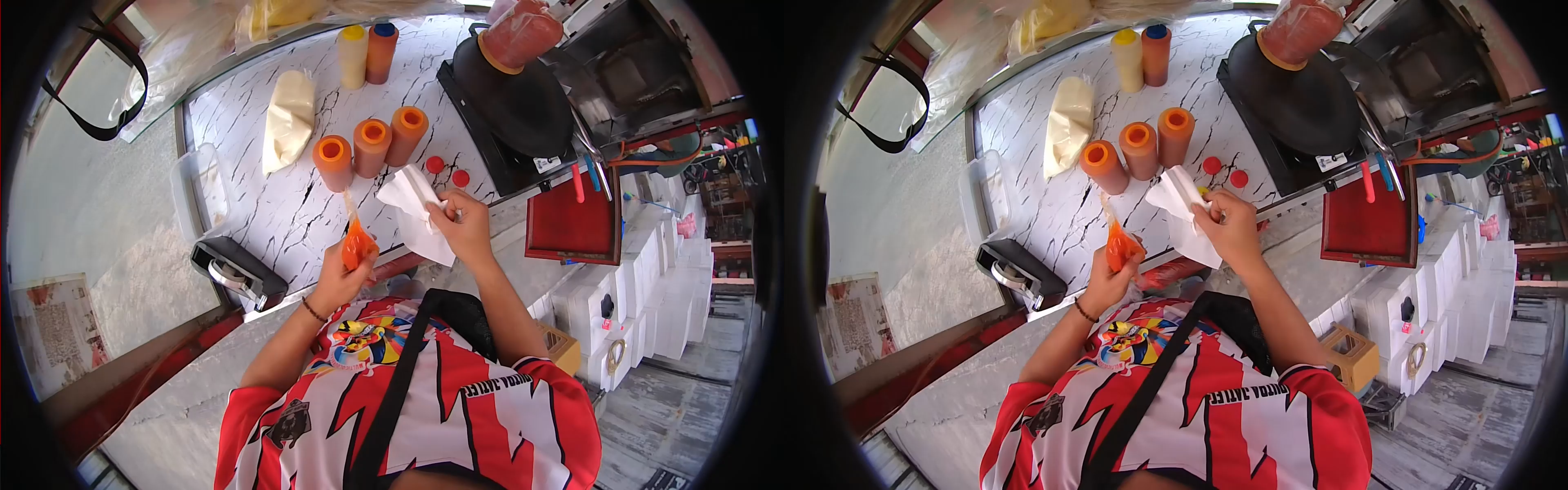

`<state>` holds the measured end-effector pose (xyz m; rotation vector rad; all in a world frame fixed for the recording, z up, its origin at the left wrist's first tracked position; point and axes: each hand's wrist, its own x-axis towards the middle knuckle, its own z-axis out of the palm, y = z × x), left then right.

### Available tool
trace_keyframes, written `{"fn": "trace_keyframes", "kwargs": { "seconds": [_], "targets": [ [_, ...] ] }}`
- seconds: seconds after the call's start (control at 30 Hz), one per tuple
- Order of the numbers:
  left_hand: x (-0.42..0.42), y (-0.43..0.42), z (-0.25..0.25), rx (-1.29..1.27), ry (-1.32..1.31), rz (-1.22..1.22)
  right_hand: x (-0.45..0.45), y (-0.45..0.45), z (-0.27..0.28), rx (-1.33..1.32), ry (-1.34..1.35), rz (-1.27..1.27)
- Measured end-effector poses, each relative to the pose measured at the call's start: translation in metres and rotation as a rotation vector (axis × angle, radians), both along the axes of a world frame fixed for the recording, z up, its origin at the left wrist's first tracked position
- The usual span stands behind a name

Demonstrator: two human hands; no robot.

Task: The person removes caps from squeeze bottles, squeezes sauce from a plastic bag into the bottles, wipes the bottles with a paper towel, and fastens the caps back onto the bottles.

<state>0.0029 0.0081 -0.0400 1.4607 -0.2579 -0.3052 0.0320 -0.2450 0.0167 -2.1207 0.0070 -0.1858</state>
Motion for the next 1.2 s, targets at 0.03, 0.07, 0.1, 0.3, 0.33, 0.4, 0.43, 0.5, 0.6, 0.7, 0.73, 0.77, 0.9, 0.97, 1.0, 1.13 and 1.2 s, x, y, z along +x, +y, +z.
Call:
{"fn": "trace_keyframes", "kwargs": {
  "seconds": [0.03, 0.07, 0.1, 0.3, 0.33, 0.4, 0.43, 0.5, 0.6, 0.7, 0.73, 0.77, 0.9, 0.97, 1.0, 1.13, 1.2],
  "targets": [
    [0.0, 0.003, -0.006, 0.003, -0.009, -0.01, -0.002, 0.001, -0.003, -0.027, 0.078, -0.059],
    [0.0, 0.006, -0.01, 0.007, -0.019, -0.018, -0.003, 0.0, -0.016, 0.039, -0.006, -0.068],
    [0.001, 0.008, -0.012, 0.013, -0.032, -0.025, -0.003, 0.003, -0.012, 0.068, -0.021, -0.064],
    [-0.001, 0.019, -0.013, 0.021, -0.101, -0.059, -0.014, 0.006, -0.018, 0.08, 0.026, -0.017],
    [-0.002, 0.02, -0.014, 0.0, -0.064, -0.077, -0.016, 0.009, -0.018, 0.089, 0.024, -0.009],
    [-0.003, 0.023, -0.012, -0.016, -0.009, -0.098, -0.018, 0.014, -0.019, 0.048, 0.0, -0.018],
    [-0.003, 0.024, -0.009, -0.012, 0.008, -0.102, -0.021, 0.017, -0.019, -0.003, -0.022, -0.038],
    [-0.004, 0.024, -0.007, 0.004, -0.001, -0.105, -0.025, 0.02, -0.019, -0.044, -0.007, -0.05],
    [-0.002, 0.02, -0.007, 0.041, -0.104, -0.093, -0.025, 0.023, -0.016, -0.064, -0.004, 0.014],
    [0.001, 0.015, -0.006, 0.074, -0.187, -0.099, -0.02, 0.029, -0.006, -0.162, -0.137, 0.104],
    [0.001, 0.015, -0.006, 0.078, -0.175, -0.117, -0.017, 0.03, -0.005, -0.188, -0.134, 0.101],
    [0.002, 0.014, -0.006, 0.08, -0.165, -0.138, -0.015, 0.032, -0.003, -0.216, -0.131, 0.097],
    [0.006, 0.013, -0.009, 0.117, -0.187, -0.214, -0.011, 0.042, 0.01, 0.012, -0.071, 0.051],
    [0.008, 0.013, -0.007, 0.137, -0.192, -0.246, -0.005, 0.038, 0.011, -0.084, -0.074, 0.105],
    [0.008, 0.012, -0.009, 0.124, -0.172, -0.269, -0.005, 0.037, 0.01, -0.073, -0.083, 0.112],
    [0.01, 0.011, -0.013, 0.074, -0.142, -0.346, -0.006, 0.039, 0.01, 0.095, 0.048, 0.184],
    [0.012, 0.01, -0.011, 0.057, -0.118, -0.371, -0.007, 0.04, 0.007, 0.35, 0.18, 0.207]
  ]
}}
